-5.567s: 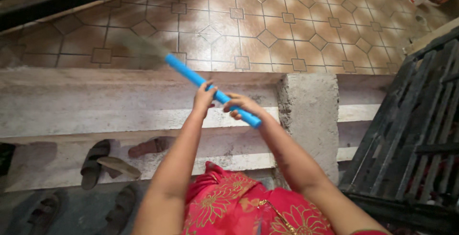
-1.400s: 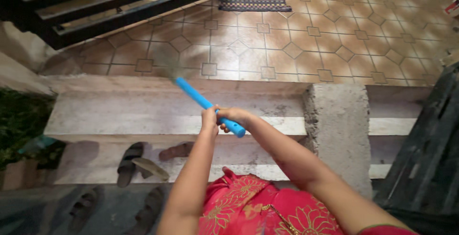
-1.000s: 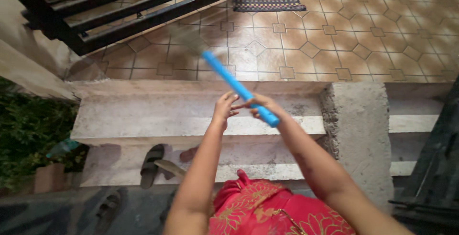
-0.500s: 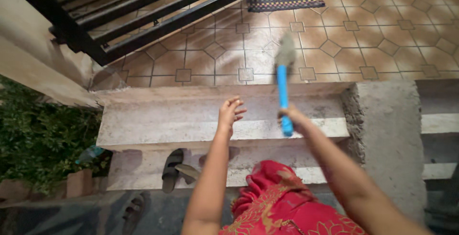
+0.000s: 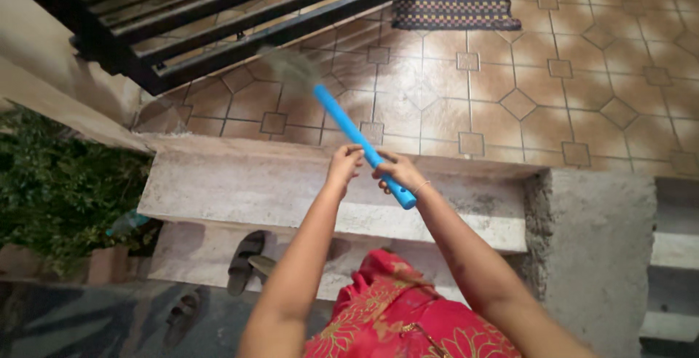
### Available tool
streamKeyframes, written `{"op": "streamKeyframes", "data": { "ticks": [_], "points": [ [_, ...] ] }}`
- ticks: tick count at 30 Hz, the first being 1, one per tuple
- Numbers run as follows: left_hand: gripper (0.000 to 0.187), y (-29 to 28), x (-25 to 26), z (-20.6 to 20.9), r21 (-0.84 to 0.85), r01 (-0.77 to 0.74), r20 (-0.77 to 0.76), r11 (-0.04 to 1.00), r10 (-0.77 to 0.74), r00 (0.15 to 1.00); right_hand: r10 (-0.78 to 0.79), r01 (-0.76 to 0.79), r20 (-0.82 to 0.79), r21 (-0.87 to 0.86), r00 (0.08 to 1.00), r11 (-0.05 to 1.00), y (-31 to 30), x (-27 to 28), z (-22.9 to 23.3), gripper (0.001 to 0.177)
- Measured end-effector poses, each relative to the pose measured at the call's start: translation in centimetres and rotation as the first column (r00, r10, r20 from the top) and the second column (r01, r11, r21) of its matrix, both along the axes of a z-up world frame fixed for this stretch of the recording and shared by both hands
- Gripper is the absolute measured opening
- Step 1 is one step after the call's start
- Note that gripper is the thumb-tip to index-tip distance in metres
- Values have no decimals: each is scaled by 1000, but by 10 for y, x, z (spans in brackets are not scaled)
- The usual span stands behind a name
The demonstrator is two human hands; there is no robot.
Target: The person sweeps outdoor stairs using a handheld broom, brushing dust and debris down each step.
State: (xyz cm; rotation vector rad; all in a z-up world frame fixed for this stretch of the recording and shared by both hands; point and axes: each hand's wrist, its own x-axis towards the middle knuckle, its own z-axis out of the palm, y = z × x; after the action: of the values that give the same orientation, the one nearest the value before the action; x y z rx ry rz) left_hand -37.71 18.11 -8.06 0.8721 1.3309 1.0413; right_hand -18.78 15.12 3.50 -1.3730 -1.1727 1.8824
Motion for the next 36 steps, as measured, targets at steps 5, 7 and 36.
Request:
{"op": "streamKeyframes", "data": {
  "ticks": [5, 7, 36],
  "points": [
    [36, 29, 38, 55, -97, 32, 5, 995, -31, 999, -174, 175, -27, 16, 984, 984, 94, 54, -7, 38],
    [39, 31, 48, 76, -142, 139, 21, 980, -137, 990, -219, 216, -140, -41, 966, 976, 145, 78, -27, 30],
    [41, 58, -82, 41, -200, -173, 72, 964, 191, 979, 221, -216, 7, -164, 975, 962, 179, -30, 4, 54]
  ]
}}
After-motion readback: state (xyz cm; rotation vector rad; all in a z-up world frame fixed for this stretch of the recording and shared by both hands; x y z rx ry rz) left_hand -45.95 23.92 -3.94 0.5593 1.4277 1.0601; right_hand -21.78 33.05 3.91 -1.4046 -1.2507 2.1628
